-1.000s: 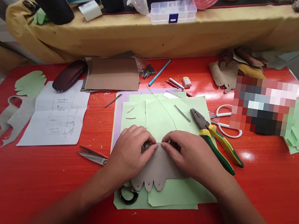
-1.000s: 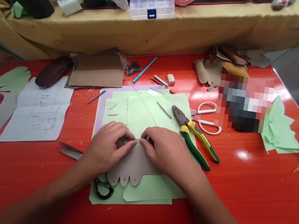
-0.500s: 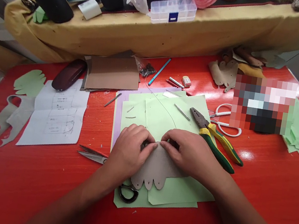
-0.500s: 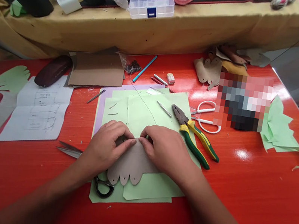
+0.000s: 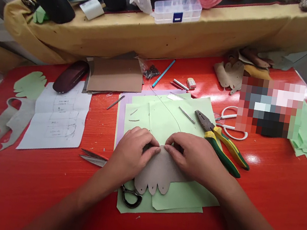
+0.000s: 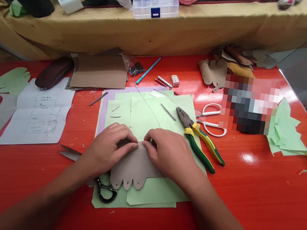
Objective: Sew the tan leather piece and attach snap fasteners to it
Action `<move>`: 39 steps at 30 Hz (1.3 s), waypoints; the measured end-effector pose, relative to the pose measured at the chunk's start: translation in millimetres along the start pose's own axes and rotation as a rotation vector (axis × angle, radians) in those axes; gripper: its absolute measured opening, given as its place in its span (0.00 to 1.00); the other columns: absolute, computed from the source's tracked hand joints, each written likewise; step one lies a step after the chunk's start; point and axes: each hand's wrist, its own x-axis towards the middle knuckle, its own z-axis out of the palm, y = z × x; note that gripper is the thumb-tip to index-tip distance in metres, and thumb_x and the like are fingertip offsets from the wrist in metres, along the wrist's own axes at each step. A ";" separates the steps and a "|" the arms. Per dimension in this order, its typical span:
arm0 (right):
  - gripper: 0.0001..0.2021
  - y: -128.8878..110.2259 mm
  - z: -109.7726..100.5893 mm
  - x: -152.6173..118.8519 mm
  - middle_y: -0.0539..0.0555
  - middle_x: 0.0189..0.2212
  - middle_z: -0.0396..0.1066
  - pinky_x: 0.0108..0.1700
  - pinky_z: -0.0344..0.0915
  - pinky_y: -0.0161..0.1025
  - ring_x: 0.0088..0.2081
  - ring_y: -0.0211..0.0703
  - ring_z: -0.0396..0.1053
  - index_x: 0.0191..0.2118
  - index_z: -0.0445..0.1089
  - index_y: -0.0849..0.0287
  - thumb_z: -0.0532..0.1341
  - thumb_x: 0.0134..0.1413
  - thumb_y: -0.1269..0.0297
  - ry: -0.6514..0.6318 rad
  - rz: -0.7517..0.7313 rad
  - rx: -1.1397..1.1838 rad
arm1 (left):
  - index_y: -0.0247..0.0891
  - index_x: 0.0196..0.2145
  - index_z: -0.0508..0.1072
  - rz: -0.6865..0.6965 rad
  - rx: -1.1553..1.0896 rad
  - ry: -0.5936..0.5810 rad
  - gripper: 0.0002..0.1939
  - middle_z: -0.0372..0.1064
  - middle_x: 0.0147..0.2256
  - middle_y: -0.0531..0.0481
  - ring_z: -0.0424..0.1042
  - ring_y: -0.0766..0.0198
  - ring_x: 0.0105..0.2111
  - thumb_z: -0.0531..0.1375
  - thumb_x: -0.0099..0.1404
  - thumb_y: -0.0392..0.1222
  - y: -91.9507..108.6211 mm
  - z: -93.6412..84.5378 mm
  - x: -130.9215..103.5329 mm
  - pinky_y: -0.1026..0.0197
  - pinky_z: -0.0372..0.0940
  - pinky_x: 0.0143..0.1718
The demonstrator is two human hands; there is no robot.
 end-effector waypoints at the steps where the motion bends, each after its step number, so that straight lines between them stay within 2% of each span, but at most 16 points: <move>1: 0.05 -0.2 -0.2 0.0 0.50 0.36 0.81 0.36 0.59 0.39 0.37 0.44 0.74 0.38 0.77 0.53 0.64 0.66 0.63 -0.001 0.001 0.000 | 0.42 0.37 0.75 0.004 -0.018 -0.019 0.02 0.74 0.38 0.51 0.69 0.55 0.43 0.64 0.71 0.37 -1.1 -2.2 0.0 0.51 0.63 0.45; 3: 0.05 -0.3 -0.3 -0.1 0.50 0.36 0.81 0.36 0.58 0.39 0.37 0.45 0.74 0.38 0.77 0.53 0.63 0.66 0.63 -0.005 0.006 -0.003 | 0.43 0.40 0.76 0.009 -0.042 -0.044 0.03 0.75 0.39 0.51 0.69 0.55 0.44 0.65 0.69 0.37 -1.9 -5.6 -0.4 0.52 0.64 0.45; 5: 0.05 -0.2 -0.1 -0.1 0.50 0.36 0.81 0.36 0.58 0.39 0.37 0.45 0.75 0.39 0.77 0.53 0.63 0.66 0.63 -0.006 0.010 -0.002 | 0.42 0.40 0.75 0.031 -0.045 -0.020 0.03 0.75 0.39 0.51 0.69 0.56 0.44 0.65 0.69 0.36 -1.0 -6.3 -1.2 0.53 0.64 0.44; 8: 0.05 -0.1 0.5 -0.1 0.51 0.36 0.81 0.37 0.59 0.39 0.38 0.45 0.75 0.39 0.77 0.54 0.63 0.66 0.63 -0.006 0.010 0.003 | 0.42 0.39 0.75 0.143 0.015 0.050 0.03 0.74 0.38 0.51 0.69 0.57 0.41 0.62 0.72 0.35 1.7 -2.3 -2.3 0.53 0.64 0.43; 11: 0.06 -0.2 0.7 -0.2 0.51 0.36 0.81 0.37 0.60 0.39 0.38 0.45 0.75 0.39 0.77 0.54 0.63 0.66 0.63 -0.013 0.007 0.005 | 0.41 0.39 0.75 0.229 0.097 0.049 0.05 0.74 0.37 0.51 0.68 0.58 0.39 0.60 0.73 0.34 2.2 2.9 -2.2 0.53 0.63 0.44; 19: 0.06 1.2 -0.3 -0.7 0.52 0.36 0.81 0.37 0.60 0.40 0.37 0.45 0.74 0.38 0.77 0.54 0.63 0.66 0.63 0.003 0.000 0.006 | 0.41 0.38 0.76 0.182 0.034 0.020 0.05 0.76 0.36 0.52 0.71 0.58 0.39 0.62 0.71 0.34 -3.1 6.1 0.4 0.53 0.64 0.44; 26: 0.07 3.9 -6.6 -1.8 0.51 0.37 0.81 0.36 0.61 0.37 0.37 0.44 0.75 0.40 0.78 0.54 0.61 0.67 0.64 -0.001 0.015 0.128 | 0.41 0.38 0.77 0.187 0.011 0.022 0.05 0.77 0.36 0.51 0.72 0.57 0.40 0.63 0.71 0.34 -4.1 6.7 0.5 0.52 0.65 0.45; 39: 0.05 1.4 1.1 -0.2 0.51 0.37 0.81 0.37 0.59 0.39 0.38 0.46 0.75 0.40 0.77 0.53 0.62 0.67 0.63 0.010 -0.025 0.006 | 0.43 0.38 0.79 0.206 -0.001 0.026 0.06 0.80 0.37 0.51 0.75 0.57 0.40 0.62 0.71 0.34 -5.5 4.2 1.3 0.52 0.67 0.45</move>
